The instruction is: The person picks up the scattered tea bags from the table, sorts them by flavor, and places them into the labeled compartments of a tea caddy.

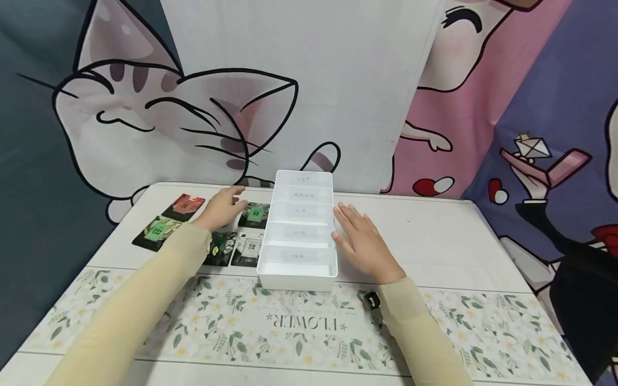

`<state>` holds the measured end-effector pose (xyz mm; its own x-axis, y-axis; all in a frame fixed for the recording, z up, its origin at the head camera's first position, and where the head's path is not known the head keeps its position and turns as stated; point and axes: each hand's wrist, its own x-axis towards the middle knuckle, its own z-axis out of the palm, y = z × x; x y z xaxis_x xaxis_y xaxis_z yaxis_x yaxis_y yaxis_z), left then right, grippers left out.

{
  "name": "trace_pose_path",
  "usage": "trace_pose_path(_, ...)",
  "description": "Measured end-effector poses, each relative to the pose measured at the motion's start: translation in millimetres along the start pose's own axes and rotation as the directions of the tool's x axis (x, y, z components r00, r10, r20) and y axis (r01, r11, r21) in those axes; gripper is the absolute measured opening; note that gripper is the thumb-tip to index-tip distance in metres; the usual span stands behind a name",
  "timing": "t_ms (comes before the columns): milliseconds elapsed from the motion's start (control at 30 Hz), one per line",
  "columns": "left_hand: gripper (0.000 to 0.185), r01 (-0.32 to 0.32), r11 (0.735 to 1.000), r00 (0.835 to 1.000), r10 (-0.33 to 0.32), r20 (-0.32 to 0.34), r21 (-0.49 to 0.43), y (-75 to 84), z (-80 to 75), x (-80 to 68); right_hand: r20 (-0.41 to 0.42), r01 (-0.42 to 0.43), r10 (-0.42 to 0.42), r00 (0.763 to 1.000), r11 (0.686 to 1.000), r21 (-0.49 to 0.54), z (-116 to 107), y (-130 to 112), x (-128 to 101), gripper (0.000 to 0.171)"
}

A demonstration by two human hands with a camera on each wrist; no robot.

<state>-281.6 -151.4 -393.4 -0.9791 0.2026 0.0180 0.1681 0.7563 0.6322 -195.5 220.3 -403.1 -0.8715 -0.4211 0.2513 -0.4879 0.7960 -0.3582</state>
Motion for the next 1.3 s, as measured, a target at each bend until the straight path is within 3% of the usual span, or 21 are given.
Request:
trace_pose_path(133, 0.059, 0.102, 0.992, 0.994, -0.098, 0.056, -0.079, 1.7, 2.7, 3.7, 0.013, 0.000, 0.000, 1.000, 1.000, 0.002, 2.8, 0.8, 0.8, 0.061)
trace_pose_path(300, 0.063, 0.247, 0.951, 0.965, -0.225, 0.131, -0.186, -0.4, 3.2, 9.0, 0.033, -0.011, 0.010, 0.999, 1.000, 0.010, 5.5, -0.7, 2.5, 0.061)
trace_pose_path(467, 0.067, 0.319, 0.931, 0.941, -0.288, 0.178, -0.177, -6.5, 3.9, 15.6, 0.051, -0.034, 0.033, 0.998, 0.999, 0.017, 8.0, -1.6, 3.3, 0.061)
trace_pose_path(700, 0.066, 0.341, 0.925, 0.933, -0.313, 0.177, -0.166, -9.3, 7.1, 18.4, 0.059, -0.041, 0.040, 0.997, 0.999, 0.026, 11.9, -2.2, 3.7, 0.063)
trace_pose_path(933, 0.067, 0.275, 0.958, 0.953, -0.261, 0.153, -0.078, -5.5, 9.7, 18.8, 0.056, -0.051, 0.050, 0.997, 0.998, 0.025, 14.8, -2.5, 4.7, 0.063)
trace_pose_path(1300, 0.073, 0.253, 0.968, 0.959, -0.249, 0.133, -0.010, -8.1, 16.8, 20.9, 0.058, -0.042, 0.041, 0.997, 0.999, 0.015, 18.9, -2.0, 6.2, 0.065)
